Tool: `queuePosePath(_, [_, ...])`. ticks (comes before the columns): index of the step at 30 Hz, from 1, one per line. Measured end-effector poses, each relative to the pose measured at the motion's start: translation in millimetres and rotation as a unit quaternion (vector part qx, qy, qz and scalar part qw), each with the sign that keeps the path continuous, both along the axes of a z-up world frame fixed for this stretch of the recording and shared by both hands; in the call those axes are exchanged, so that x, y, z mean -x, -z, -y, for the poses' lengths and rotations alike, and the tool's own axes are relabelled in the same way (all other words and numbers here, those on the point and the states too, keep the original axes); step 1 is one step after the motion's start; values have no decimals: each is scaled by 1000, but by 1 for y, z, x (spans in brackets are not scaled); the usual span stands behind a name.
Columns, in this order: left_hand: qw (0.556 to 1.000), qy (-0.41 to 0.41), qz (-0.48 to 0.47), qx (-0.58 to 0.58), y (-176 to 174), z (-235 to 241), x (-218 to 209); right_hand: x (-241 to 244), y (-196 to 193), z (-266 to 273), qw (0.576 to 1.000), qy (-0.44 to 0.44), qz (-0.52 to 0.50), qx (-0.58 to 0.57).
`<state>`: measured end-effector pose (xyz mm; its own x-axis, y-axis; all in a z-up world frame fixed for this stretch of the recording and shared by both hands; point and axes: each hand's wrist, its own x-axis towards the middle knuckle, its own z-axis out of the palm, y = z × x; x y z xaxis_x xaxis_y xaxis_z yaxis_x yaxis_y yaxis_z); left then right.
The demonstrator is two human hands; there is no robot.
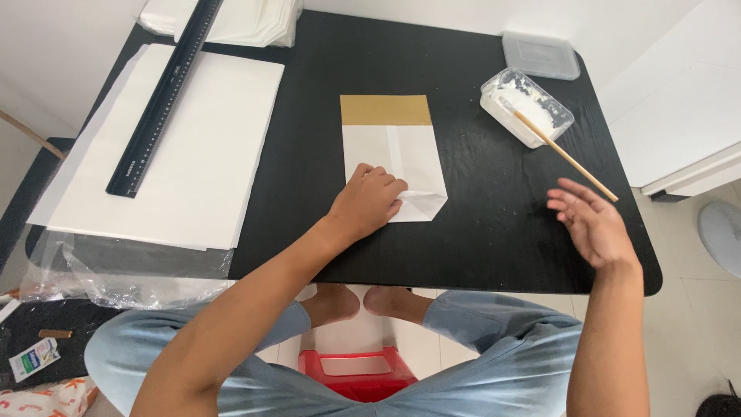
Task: The person applies white glue to the edges of a folded white paper piece using a wooden stick. They then press the glued edges together to secure the fold. Finally, they place the glued paper onto a larger white sheet and position a brown cardboard piece on top.
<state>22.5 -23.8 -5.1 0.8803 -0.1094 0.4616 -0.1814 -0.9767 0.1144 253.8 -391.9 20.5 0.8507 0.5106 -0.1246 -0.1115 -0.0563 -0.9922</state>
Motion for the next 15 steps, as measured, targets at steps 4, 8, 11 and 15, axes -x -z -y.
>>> queuePosePath(4, [999, -8, -24, 25, -1, 5, 7, 51, -34, -6, 996, 16, -1, 89])
queuePosePath(8, [999, -4, -25, 39, -4, 9, 14, 71, -26, 0, 993, -28, 42, 106])
queuePosePath(11, [1000, -2, -25, 13, -6, 14, 21, 97, -21, -2, 986, -85, 62, 127])
queuePosePath(15, [999, -6, 6, -33, -8, 24, 41, 159, -46, -10, 942, -274, 60, 182])
